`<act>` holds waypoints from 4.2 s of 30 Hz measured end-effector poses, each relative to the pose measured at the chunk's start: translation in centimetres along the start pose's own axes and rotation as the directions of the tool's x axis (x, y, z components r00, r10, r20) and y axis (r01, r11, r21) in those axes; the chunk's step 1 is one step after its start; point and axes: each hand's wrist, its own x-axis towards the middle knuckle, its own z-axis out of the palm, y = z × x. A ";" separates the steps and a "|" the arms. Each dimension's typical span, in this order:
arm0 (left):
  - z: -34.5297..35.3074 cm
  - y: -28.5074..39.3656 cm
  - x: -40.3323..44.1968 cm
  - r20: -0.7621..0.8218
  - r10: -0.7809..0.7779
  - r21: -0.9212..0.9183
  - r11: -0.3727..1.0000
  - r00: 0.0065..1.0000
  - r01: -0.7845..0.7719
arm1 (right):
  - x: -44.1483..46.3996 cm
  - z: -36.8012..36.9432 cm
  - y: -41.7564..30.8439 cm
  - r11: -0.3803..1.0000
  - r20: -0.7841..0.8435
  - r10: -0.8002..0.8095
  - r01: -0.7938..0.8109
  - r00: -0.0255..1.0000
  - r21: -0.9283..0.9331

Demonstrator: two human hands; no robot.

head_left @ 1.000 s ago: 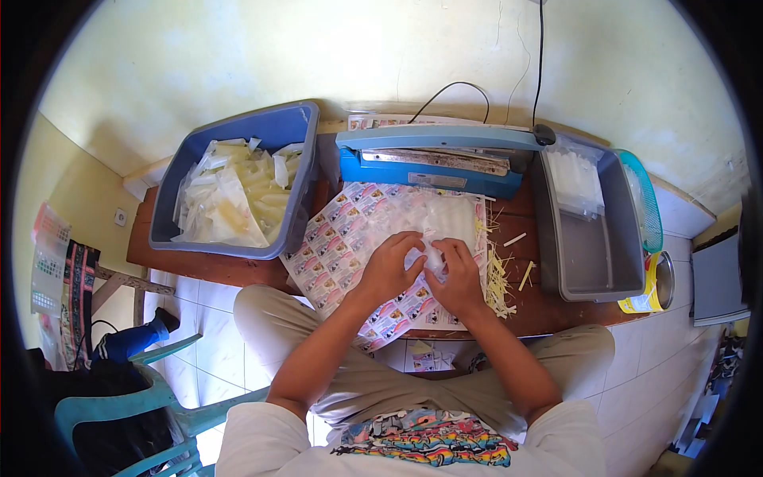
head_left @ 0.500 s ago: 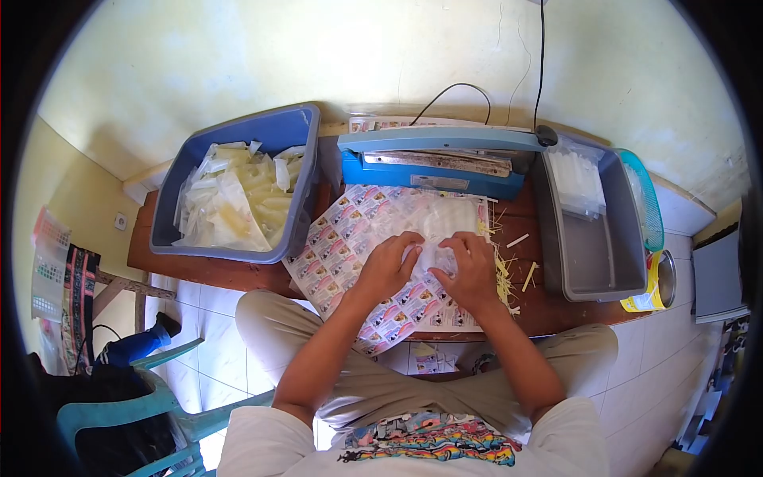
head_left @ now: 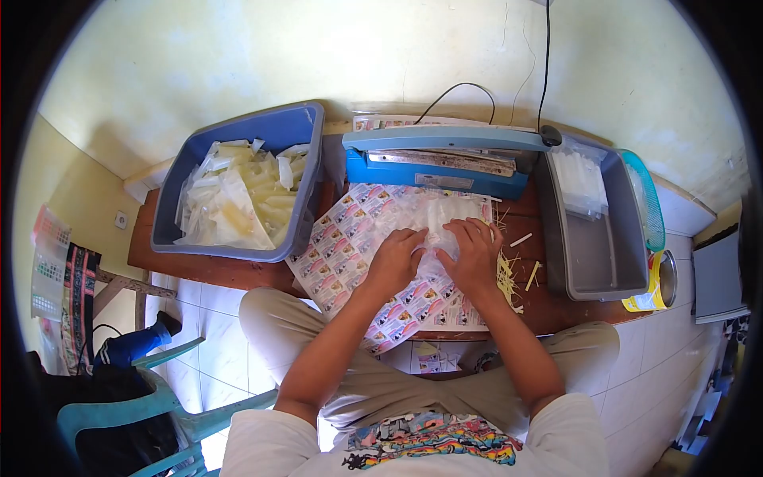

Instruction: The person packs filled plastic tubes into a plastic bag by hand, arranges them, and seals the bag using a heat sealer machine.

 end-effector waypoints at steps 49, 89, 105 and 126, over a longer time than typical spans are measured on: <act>-32.4 -16.1 2.0 -0.780 -0.150 0.135 0.907 0.608 0.398 | 27.3 12.6 -27.1 0.560 -0.052 -0.487 0.357 0.872 0.748; -36.5 -27.2 2.7 -0.571 0.015 0.358 0.904 0.821 0.233 | 35.3 22.6 -32.1 0.799 0.219 -0.568 0.469 0.793 0.376; -32.2 -12.0 2.6 -0.510 0.080 0.158 0.987 0.856 0.002 | 27.1 8.8 -26.2 0.587 -0.136 -0.416 0.380 0.899 0.715; -4.5 2.9 0.0 0.004 0.095 -0.032 0.995 0.995 -0.095 | 1.3 -5.6 -1.9 0.736 0.224 0.194 -0.293 0.955 0.610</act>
